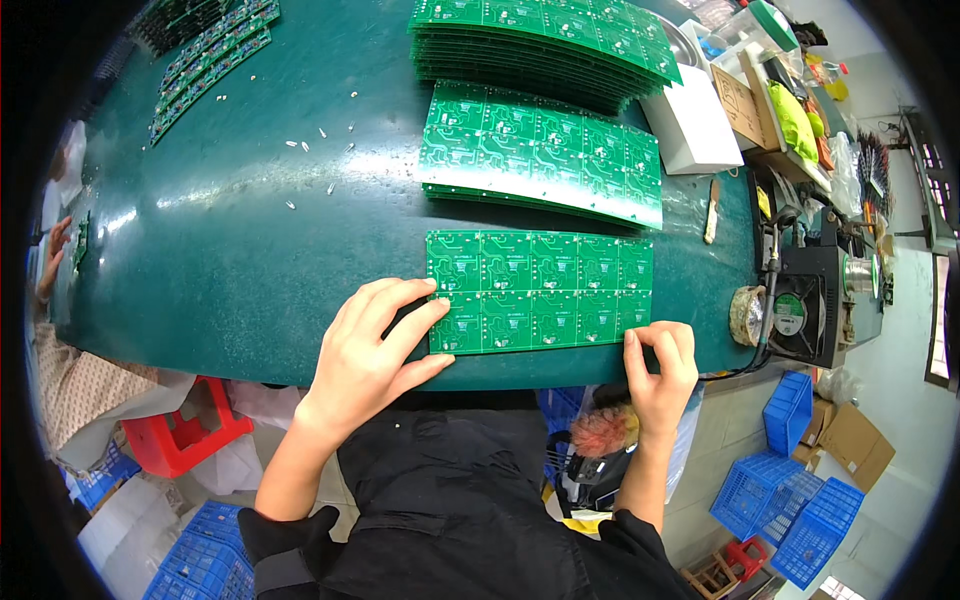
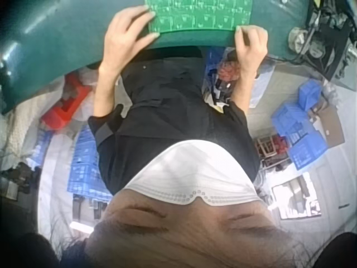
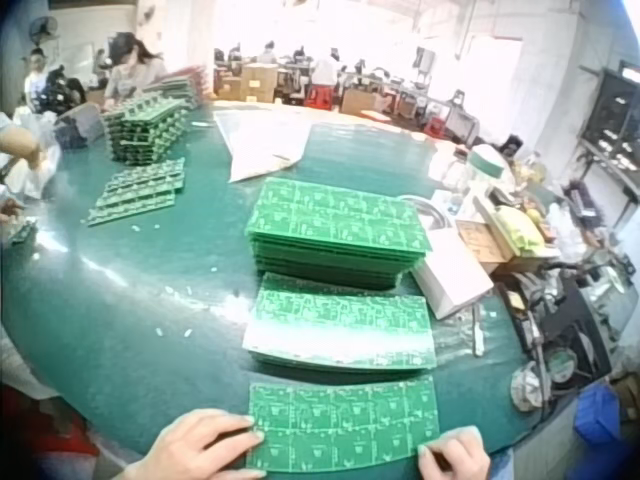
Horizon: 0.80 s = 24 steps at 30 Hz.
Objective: The person assembles circuit boards by picking small electronic components from the table and inserting them into green printed circuit boards by hand, then stacks the boards.
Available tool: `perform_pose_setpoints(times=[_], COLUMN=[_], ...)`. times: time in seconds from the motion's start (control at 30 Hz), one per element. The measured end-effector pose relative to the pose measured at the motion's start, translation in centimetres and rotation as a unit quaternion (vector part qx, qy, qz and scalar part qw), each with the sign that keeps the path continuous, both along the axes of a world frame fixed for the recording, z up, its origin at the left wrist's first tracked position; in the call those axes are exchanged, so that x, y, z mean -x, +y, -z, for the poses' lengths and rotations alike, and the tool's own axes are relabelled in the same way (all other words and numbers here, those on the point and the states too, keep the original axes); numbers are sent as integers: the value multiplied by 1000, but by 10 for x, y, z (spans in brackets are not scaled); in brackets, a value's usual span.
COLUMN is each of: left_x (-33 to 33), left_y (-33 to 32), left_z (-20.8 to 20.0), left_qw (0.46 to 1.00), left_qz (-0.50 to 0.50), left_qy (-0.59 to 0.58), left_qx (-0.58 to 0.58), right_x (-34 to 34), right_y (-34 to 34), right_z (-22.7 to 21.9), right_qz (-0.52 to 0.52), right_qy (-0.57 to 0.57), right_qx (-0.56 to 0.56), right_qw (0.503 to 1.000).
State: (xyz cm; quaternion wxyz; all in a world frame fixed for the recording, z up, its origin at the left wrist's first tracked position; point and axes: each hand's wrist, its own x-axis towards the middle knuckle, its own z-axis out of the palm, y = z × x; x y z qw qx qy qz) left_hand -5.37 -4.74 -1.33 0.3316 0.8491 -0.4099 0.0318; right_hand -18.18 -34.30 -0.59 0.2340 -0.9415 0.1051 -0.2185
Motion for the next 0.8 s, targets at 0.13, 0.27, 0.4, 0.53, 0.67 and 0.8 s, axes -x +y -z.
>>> perform_pose_setpoints(times=[0.13,0.27,0.4,0.53,0.67,0.8], left_x=[0,-1,2,7,11,12], left_y=[1,1,3,3,6,4], left_z=[0,1,-7,-7,2,-1], left_qw=[1000,1000,999,996,991,991], left_qz=[-1,2,2,-44,-90,-94], left_qy=[-1,-4,33,74,81,76], left_qx=[-4,-1,-7,37,59,56], right_x=[1,1,6,6,-12,-32], right_y=[0,-3,-16,-7,36,62], right_z=[2,-2,-8,-14,-20,-10], right_qz=[-3,-1,18,84,-69,-131], right_qy=[6,23,27,-32,-27,-6], right_qx=[-14,-28,-105,-109,-53,21], right_qw=[1000,999,994,990,996,991])
